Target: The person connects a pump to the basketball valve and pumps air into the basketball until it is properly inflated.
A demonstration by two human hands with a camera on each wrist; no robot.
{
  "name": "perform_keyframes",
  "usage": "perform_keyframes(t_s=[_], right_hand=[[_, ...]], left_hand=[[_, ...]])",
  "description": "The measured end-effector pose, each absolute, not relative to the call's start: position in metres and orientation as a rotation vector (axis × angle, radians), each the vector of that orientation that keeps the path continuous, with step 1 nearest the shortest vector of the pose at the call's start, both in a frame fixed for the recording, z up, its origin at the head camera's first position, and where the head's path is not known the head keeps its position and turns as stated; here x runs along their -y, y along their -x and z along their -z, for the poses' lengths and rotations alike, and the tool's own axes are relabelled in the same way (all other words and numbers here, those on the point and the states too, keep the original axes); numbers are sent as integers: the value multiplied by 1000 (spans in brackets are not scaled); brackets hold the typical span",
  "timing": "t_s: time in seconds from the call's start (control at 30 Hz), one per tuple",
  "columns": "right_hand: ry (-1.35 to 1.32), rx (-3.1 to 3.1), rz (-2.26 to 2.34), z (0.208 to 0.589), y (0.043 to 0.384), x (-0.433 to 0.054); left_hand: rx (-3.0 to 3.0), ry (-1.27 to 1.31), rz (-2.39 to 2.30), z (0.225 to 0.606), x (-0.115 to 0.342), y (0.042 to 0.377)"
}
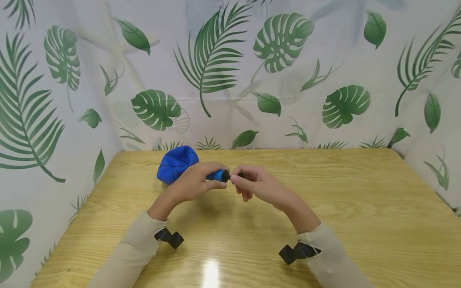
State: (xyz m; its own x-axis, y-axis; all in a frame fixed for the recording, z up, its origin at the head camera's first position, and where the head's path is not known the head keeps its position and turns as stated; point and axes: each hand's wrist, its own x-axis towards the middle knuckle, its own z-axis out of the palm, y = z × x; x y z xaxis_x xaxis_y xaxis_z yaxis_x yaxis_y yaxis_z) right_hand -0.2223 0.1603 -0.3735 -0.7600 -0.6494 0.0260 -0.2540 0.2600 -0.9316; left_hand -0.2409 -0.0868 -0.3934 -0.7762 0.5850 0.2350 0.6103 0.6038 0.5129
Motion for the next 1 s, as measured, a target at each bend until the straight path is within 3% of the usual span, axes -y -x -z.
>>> perform_keyframes(t_s=[0.37, 0.73, 1.0], right_hand=[[844, -2219, 1640, 355, 222, -180], [845, -2264, 1588, 369, 220, -160], [788, -2264, 1533, 380, 218, -149]], left_hand=[[2737, 866, 873, 391, 101, 247], [2741, 1031, 1074, 406, 69, 240], [2738, 1101, 956, 406, 67, 235]])
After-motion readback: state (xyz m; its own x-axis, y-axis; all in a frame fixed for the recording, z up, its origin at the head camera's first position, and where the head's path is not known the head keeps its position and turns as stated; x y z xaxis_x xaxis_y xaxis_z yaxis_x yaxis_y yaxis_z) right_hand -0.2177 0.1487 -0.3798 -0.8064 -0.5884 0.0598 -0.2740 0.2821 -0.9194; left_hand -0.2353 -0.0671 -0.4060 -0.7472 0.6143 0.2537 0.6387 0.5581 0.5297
